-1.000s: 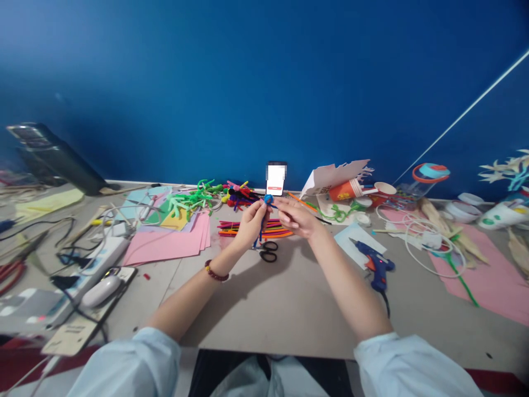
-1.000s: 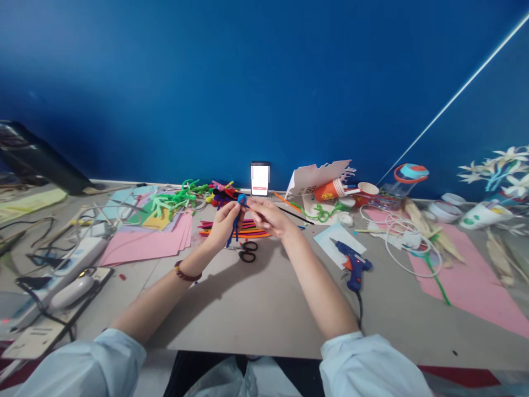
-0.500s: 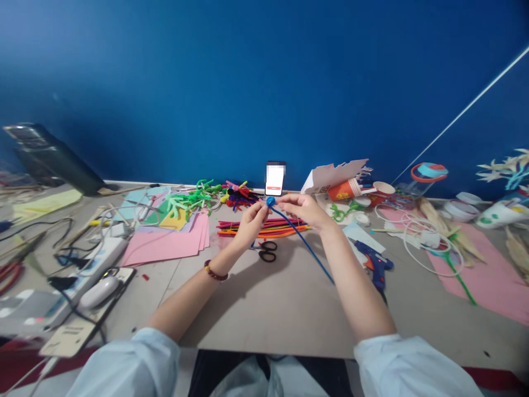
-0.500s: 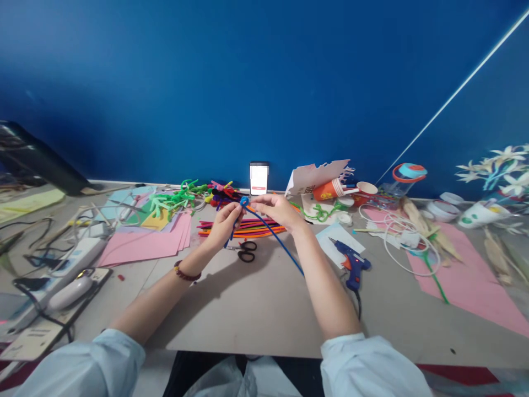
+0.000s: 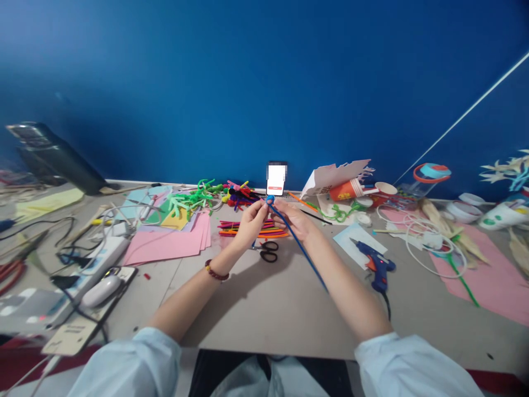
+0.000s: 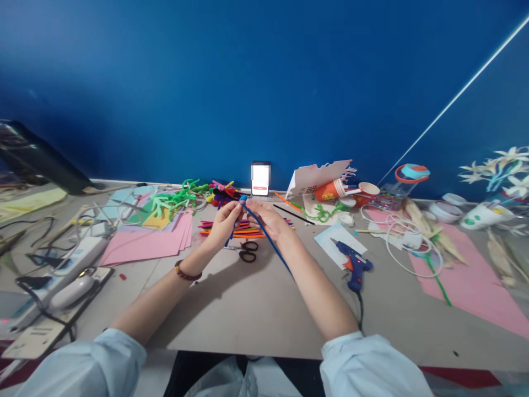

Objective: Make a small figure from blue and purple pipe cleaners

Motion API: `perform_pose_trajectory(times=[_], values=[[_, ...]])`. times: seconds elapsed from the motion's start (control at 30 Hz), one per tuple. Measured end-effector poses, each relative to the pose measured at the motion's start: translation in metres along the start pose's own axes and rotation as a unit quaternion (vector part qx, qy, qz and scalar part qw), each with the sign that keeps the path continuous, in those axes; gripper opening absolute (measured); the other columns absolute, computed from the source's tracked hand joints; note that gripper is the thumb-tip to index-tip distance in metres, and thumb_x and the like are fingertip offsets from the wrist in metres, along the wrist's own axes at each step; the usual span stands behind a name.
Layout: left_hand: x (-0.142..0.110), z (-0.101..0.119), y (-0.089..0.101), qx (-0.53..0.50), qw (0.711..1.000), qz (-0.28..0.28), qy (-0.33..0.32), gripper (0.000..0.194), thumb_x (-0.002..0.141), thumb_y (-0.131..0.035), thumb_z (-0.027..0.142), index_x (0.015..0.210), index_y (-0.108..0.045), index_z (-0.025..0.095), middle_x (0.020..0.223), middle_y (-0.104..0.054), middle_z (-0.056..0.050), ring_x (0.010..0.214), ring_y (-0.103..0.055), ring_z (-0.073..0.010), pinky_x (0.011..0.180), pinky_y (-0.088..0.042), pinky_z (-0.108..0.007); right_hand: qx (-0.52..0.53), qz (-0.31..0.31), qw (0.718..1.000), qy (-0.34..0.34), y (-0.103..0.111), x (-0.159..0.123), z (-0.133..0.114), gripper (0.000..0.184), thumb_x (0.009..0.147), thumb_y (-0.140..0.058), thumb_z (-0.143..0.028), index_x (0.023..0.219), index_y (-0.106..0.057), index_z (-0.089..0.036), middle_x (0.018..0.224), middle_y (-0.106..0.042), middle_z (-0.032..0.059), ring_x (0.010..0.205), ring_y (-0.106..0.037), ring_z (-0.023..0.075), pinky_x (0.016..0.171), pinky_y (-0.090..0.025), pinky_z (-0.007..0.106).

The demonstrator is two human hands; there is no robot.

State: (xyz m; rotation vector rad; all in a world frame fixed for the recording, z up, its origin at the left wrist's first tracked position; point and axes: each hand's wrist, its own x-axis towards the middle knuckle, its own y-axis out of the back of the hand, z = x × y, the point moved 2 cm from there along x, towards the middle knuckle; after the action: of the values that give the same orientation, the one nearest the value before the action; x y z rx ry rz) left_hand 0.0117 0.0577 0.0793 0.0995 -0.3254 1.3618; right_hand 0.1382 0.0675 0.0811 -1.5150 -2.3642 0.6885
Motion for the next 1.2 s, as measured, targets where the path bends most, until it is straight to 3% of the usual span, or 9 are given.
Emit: perform_pose_trajectory(times=[0.27,0.63,0.8,1.07,1.2], values=[[0.0,0.003,-0.001,-0.043,0.998,-0.015,0.037,0.039,0.072,-0.063,0.052,0.063,-0.048,0.017,0.049,-0.039,0.006,0.041,-0.033,-0.0049,0.04,-0.023,-0.02,0.001,0.016,1.0,0.003,0.001,0.004,0.005,0.036,0.063,-0.076,-0.046,0.08,-0.061,-0.018,0.061,-0.054,-0.0058,0.039,-0.034,0.0021,0.034,-0.022,0.016],[-0.001,0.002,-0.005,-0.071,0.996,-0.012,0.051,0.036,0.071,-0.066,0.049,0.065,-0.05,0.017,0.046,-0.036,0.007,0.039,-0.031,-0.0046,0.039,-0.021,-0.019,-0.012,0.027,0.999,-0.015,-0.001,-0.001,-0.002,0.032,0.059,-0.078,-0.04,0.072,-0.06,-0.017,0.053,-0.049,-0.0068,0.04,-0.035,0.004,0.036,-0.023,0.018],[0.001,-0.002,-0.001,-0.048,0.999,-0.013,0.015,0.036,0.072,-0.064,0.05,0.064,-0.052,0.017,0.05,-0.037,0.006,0.043,-0.03,-0.0051,0.041,-0.023,-0.019,0.024,0.019,0.999,-0.012,-0.005,-0.002,-0.004,0.031,0.067,-0.072,-0.041,0.063,-0.053,-0.018,0.045,-0.029,-0.0097,0.04,-0.028,0.0053,0.036,-0.022,0.019],[0.0,-0.006,0.002,-0.008,1.0,-0.022,0.004,0.034,0.074,-0.062,0.051,0.065,-0.056,0.018,0.049,-0.036,0.004,0.048,-0.033,-0.0087,0.045,-0.025,-0.021,0.013,0.098,0.994,-0.038,-0.004,-0.002,-0.005,0.029,0.058,-0.075,-0.037,0.06,-0.054,-0.017,0.043,-0.03,-0.0101,0.042,-0.031,0.0056,0.037,-0.025,0.018],[0.0,-0.001,0.003,0.041,0.998,-0.011,-0.043,0.03,0.079,-0.059,0.045,0.067,-0.058,0.018,0.054,-0.042,0.003,0.052,-0.036,-0.0097,0.05,-0.029,-0.022,-0.003,0.109,0.994,-0.02,-0.006,-0.004,-0.008,0.031,0.06,-0.074,-0.041,0.059,-0.053,-0.018,0.044,-0.034,-0.0095,0.04,-0.03,0.0048,0.039,-0.03,0.019]])
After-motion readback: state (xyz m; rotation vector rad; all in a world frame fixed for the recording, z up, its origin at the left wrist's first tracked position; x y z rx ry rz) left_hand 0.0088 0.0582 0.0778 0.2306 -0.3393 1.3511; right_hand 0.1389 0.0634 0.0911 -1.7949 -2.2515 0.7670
